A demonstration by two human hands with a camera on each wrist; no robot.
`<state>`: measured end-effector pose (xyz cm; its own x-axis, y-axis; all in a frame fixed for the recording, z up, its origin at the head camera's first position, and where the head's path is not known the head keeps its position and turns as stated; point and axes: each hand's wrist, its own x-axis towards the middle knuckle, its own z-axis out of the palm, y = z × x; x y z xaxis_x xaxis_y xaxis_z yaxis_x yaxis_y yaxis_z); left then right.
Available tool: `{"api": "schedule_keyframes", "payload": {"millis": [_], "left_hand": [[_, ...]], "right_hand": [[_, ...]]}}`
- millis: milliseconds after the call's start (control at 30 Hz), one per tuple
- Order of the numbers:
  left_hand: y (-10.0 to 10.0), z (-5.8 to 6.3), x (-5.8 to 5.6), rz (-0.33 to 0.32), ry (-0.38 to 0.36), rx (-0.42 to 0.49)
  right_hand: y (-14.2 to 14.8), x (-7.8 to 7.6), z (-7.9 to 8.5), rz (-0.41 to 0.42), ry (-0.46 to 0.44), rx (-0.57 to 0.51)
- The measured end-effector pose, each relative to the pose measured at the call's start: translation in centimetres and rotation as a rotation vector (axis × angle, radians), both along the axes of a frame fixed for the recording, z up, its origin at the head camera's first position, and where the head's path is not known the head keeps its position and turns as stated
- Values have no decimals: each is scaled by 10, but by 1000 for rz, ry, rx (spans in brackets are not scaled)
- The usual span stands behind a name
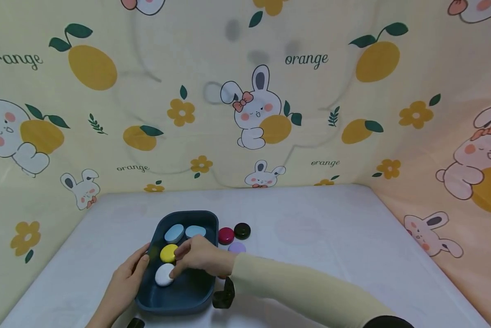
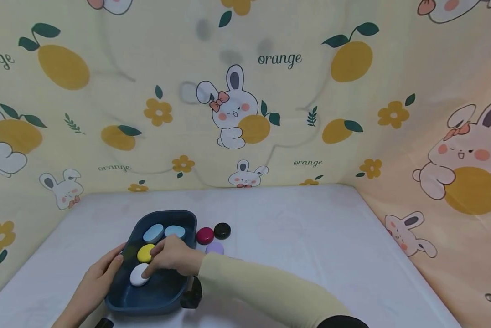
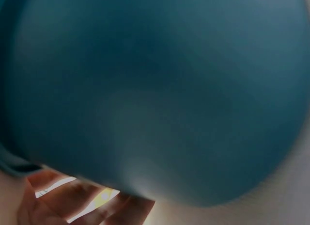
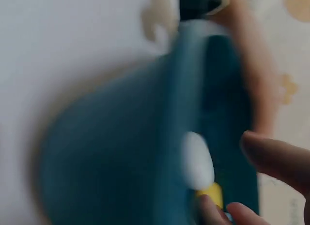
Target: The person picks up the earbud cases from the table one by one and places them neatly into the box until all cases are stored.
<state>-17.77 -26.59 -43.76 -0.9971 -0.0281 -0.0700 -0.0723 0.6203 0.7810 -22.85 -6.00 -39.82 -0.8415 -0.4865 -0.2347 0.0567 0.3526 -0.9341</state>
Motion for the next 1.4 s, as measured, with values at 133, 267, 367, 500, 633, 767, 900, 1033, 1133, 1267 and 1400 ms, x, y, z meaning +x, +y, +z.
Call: {"api": "schedule_keyframes", "payload": {"millis": [133,267,367,500,633,767,900,1033,1133,1267,1400], "left_hand": [[1,0,0,-5,2,0],[2,0,-2,0,-7,-13],[2,0,-2,9,-15,-24],[2,0,-2,5,-9,-28],[3,1,-2,4,-12,-24],[3,1,-1,9,-22,-28],[4,2,-1,11,-35,-30],[4,2,1,5,-33,-21],[3,2,0,-1,-23,-14],[2,1,-1,-8,-20,-18],[1,1,-1,-14,-13,-24]], "right_hand": [[15,-8,17,27,-20,-110],[32,-15,33,15,-7,-183],[46,-19,40,-20,12,-199],[64,-19,44,-80,10,-271],[81,-14,43,-127,21,-335],[94,-10,40,-170,58,-315],[106,-5,37,-199,74,-291],[117,-2,32,-229,95,-267],[124,-1,29,-260,133,-241],[132,-2,21,-308,156,-217],[136,-3,12,-350,135,-209]]}}
